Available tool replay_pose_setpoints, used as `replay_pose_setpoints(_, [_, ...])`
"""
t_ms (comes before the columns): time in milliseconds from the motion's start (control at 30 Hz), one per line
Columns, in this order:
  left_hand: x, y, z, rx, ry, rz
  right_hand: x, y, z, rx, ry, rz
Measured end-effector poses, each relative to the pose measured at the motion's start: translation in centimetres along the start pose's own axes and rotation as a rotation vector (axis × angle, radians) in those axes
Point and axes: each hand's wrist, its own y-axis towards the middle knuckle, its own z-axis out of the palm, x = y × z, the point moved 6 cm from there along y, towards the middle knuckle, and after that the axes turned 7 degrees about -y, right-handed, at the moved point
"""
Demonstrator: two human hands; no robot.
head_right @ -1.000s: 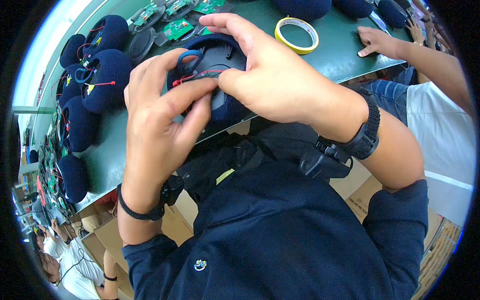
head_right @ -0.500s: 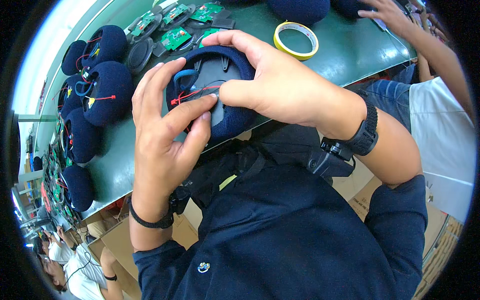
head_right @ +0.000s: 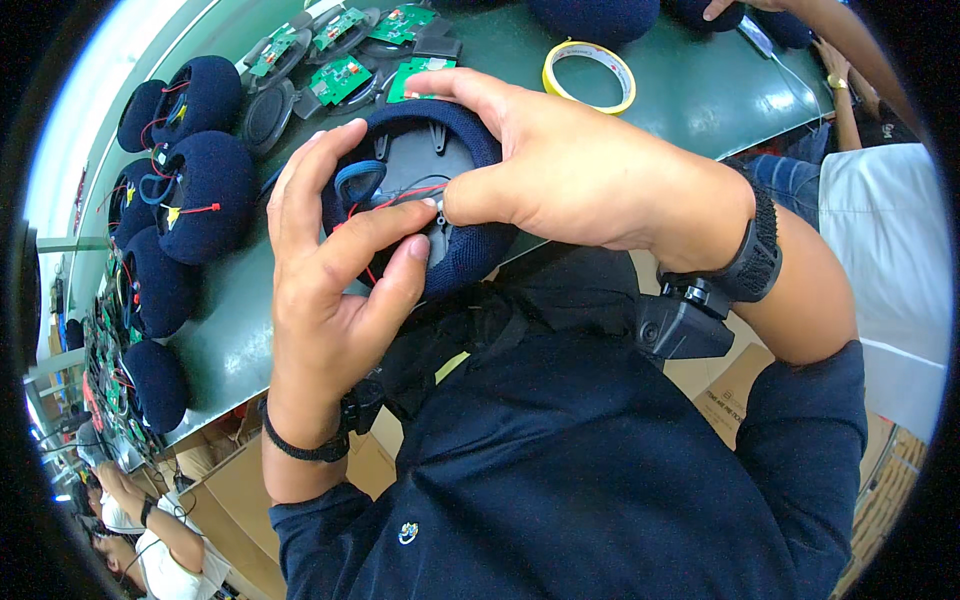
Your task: Connecting wires to a printed circuit board and securing it inside a circular speaker housing using tape.
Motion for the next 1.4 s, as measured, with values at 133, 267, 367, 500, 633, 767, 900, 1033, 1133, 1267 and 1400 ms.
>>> replay_pose_setpoints(133, [0.5,0.0,0.0,0.004,-0.032,0.020,-0.2,-0.2,-0.5,-0.034,-0.042,0.047])
replay_pose_setpoints(267, [0.6,0.3,-0.5,-0.028,-0.048,-0.007,-0.2,-0.3,-0.3,-0.060,0.007,0.091])
replay_pose_setpoints(367, [1.1,0.7,-1.5,-0.043,-0.082,-0.011,-0.1,-0.3,-0.1,0.018,-0.007,0.169])
replay_pose_setpoints(500, [0.2,2.4,-2.8,0.002,-0.078,-0.032,-0.4,-0.3,-0.3,-0.004,0.035,0.146])
replay_pose_setpoints(633, [0.3,3.5,-3.7,0.152,0.009,-0.081,-0.6,-0.4,-0.1,-0.022,0.054,0.123])
replay_pose_setpoints(767, [0.1,4.2,-3.4,0.282,0.088,0.004,-1.3,-0.5,-0.2,-0.153,0.061,0.029])
replay_pose_setpoints(900, [0.7,5.8,-3.0,0.244,0.039,0.032,-0.9,-1.0,0.3,-0.096,0.096,0.095])
replay_pose_setpoints(1033, [1.5,7.7,-2.5,0.317,-0.160,0.038,-0.9,-1.1,0.7,-0.135,0.097,0.008])
replay_pose_setpoints(1133, [1.4,8.9,-2.1,0.404,-0.224,0.043,-1.2,-0.9,0.9,-0.197,0.109,-0.108])
replay_pose_setpoints(1267, [-0.2,10.1,-1.2,0.498,-0.155,0.357,-1.4,-1.2,0.6,-0.237,0.143,-0.085])
replay_pose_setpoints(1400, [-0.8,11.5,-1.1,0.494,-0.192,0.371,-1.5,-1.2,1.0,-0.265,0.172,-0.127])
